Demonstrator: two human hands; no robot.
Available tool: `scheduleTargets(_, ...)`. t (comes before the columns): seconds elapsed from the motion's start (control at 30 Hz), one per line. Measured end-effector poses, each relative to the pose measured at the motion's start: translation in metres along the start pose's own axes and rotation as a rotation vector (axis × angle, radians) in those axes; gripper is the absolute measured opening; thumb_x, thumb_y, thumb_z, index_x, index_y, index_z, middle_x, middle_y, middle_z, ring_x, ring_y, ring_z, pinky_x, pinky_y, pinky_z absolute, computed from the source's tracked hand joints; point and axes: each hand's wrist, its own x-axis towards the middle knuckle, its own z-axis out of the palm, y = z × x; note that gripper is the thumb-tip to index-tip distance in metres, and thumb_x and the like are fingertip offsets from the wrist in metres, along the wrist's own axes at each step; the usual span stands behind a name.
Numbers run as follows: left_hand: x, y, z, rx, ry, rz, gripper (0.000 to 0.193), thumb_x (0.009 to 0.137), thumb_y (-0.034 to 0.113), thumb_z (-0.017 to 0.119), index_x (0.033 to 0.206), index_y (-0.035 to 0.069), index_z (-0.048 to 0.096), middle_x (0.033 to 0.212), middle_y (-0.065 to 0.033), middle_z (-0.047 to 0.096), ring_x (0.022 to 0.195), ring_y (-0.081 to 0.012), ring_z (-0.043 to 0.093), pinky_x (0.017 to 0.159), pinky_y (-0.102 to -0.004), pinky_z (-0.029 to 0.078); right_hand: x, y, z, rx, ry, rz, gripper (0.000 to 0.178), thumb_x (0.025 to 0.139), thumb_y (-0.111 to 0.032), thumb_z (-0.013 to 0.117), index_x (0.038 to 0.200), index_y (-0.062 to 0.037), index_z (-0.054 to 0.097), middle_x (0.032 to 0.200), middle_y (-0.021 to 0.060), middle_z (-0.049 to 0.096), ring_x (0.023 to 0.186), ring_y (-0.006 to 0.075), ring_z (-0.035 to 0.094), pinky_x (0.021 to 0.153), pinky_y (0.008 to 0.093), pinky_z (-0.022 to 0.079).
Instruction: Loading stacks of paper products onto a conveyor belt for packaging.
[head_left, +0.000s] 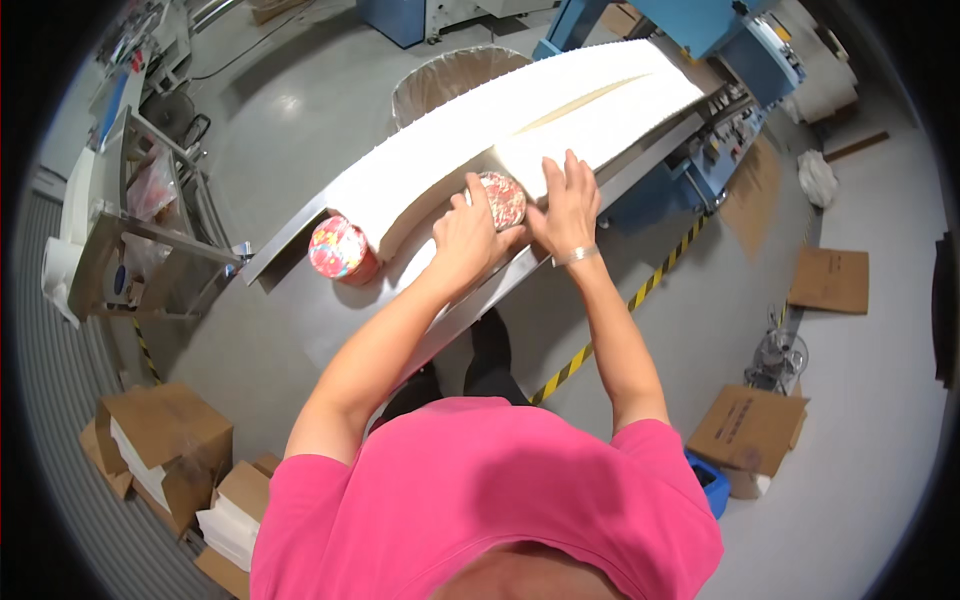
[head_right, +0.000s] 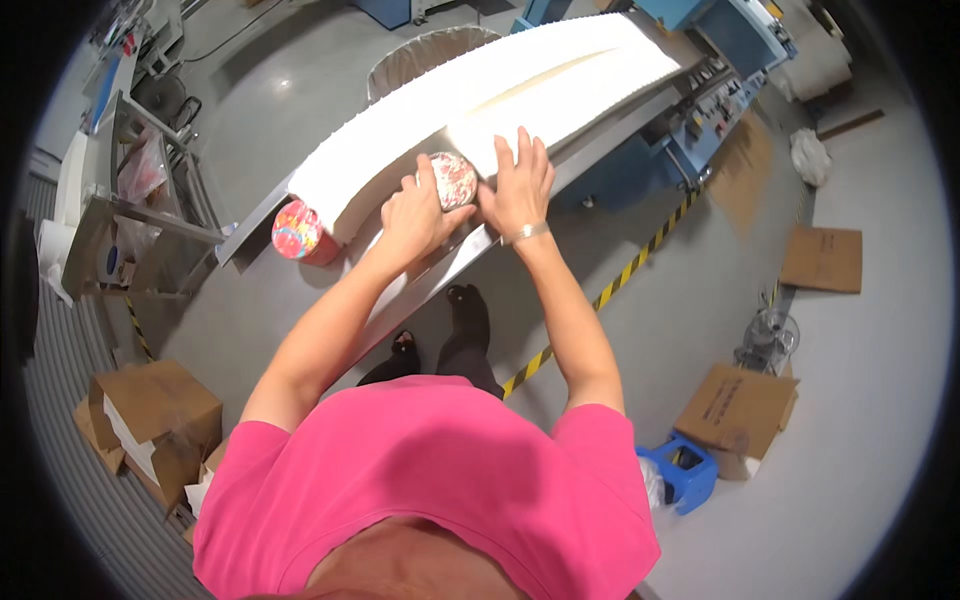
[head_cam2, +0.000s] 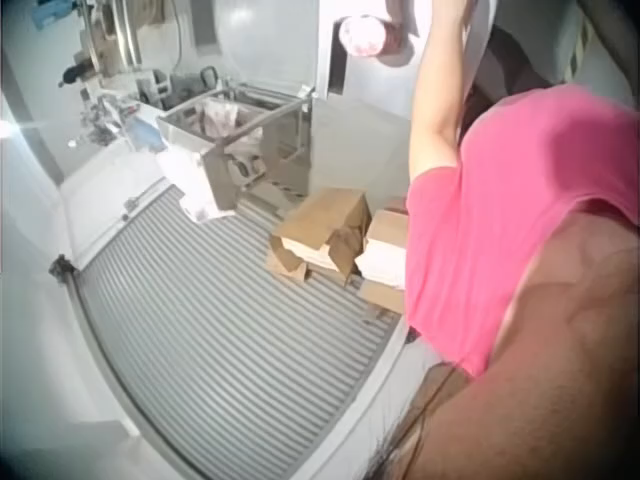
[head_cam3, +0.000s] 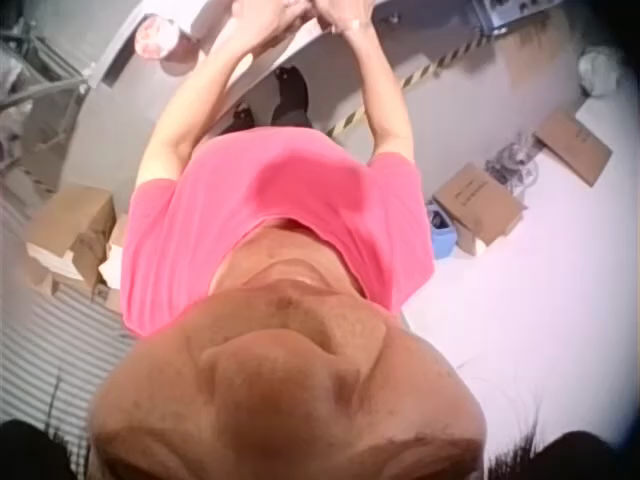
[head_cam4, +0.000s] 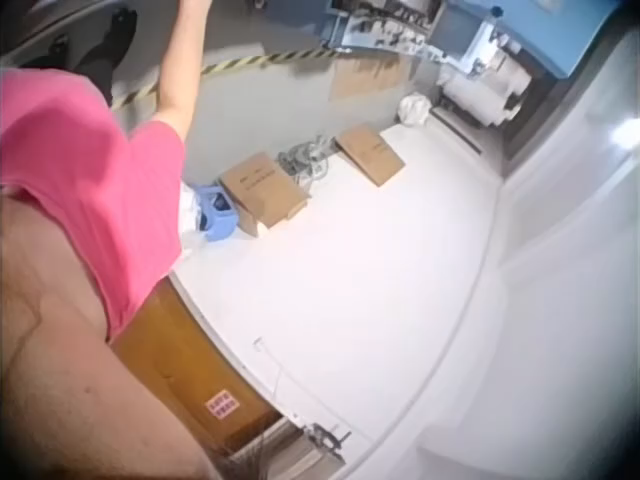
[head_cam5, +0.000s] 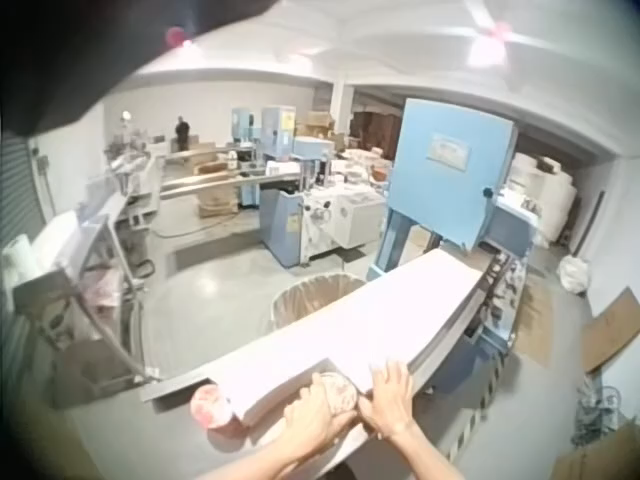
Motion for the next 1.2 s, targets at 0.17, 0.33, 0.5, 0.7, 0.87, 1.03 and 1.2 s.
scheduleTargets(0.17,0.012,0.017,0.016,-0.161,0.004,-0.069,0.103,0.069,0.038,0.078,0.14,-0.006,0.017,0.112,-0.0335,0.046,0.089,-0.0476,0.06,0.073,-0.0474,0.052,0.014,0.031,-0.038,0.345,-0.164,-0.129,0.061,0.068,-0.021,0.071,0.125,-0.0099,0.05,0.137,0.0209,0.039,0.127,0.0385,0.035,0.104,0.048,0.028)
scheduleTargets(0.33,0.024,0.033,0.037,-0.215,0.071,-0.089,0.111,0.066,0.036,0.081,0.141,-0.006,0.013,0.113,-0.0356,0.041,0.084,-0.0478,0.06,0.069,-0.0443,0.054,0.042,0.061,-0.041,0.483,-0.171,-0.087,0.045,0.072,-0.015,0.067,0.115,-0.006,0.057,0.127,0.0212,0.05,0.119,0.0369,0.045,0.101,0.0439,0.034)
scheduleTargets(0.5,0.012,0.035,0.009,-0.504,-0.113,-0.157,0.109,0.071,0.034,0.074,0.143,-0.006,0.003,0.118,-0.0377,0.041,0.096,-0.0502,0.056,0.087,-0.0458,0.048,0.068,0.01,-0.042,0.627,-0.067,-0.15,0.034,0.079,-0.005,0.061,0.113,-0.0027,0.057,0.121,0.0176,0.054,0.112,0.0328,0.05,0.093,0.04,0.04)
scheduleTargets(0.7,-0.077,-0.037,-0.071,0.014,0.393,-0.446,0.057,0.071,0.008,0.064,0.126,0.002,0.047,0.121,-0.0246,0.052,0.115,-0.0386,0.049,0.099,-0.0455,0.037,0.047,-0.11,0.023,0.978,-0.257,-0.444,0.043,0.074,-0.01,0.067,0.114,-0.002,0.054,0.112,0.0163,0.058,0.11,0.0336,0.052,0.094,0.0414,0.041)
scheduleTargets(0.87,-0.093,-0.123,-0.092,-0.266,0.235,-0.467,0.098,0.055,0.019,0.076,0.139,-0.001,0.029,0.132,-0.0244,0.04,0.123,-0.0373,0.043,0.1,-0.036,0.038,0.032,-0.159,0.061,0.538,-0.212,-0.954,0.052,0.069,-0.026,0.073,0.116,-0.0124,0.055,0.131,0.007,0.05,0.126,0.0292,0.041,0.105,0.0454,0.029)
scheduleTargets(1.03,-0.127,-0.109,-0.097,-0.236,-0.066,-0.396,0.092,0.054,0.024,0.077,0.133,-0.001,0.035,0.126,-0.0217,0.043,0.118,-0.0377,0.046,0.1,-0.0379,0.038,0.041,-0.138,0.06,0.455,-0.401,-1.124,0.049,0.067,-0.028,0.073,0.111,-0.0125,0.058,0.133,0.0047,0.049,0.129,0.0249,0.039,0.105,0.0434,0.03)
scheduleTargets(1.2,-0.098,-0.151,-0.082,-0.93,0.046,-0.757,0.048,0.094,0.045,0.051,0.119,0.005,0.052,0.101,-0.0056,0.061,0.095,-0.0143,0.057,0.088,-0.0305,0.045,0.041,-0.147,0.074,0.427,-0.258,-1.043,0.035,0.077,-0.018,0.061,0.11,-0.0098,0.057,0.136,0.0057,0.046,0.13,0.0237,0.038,0.106,0.0433,0.03)
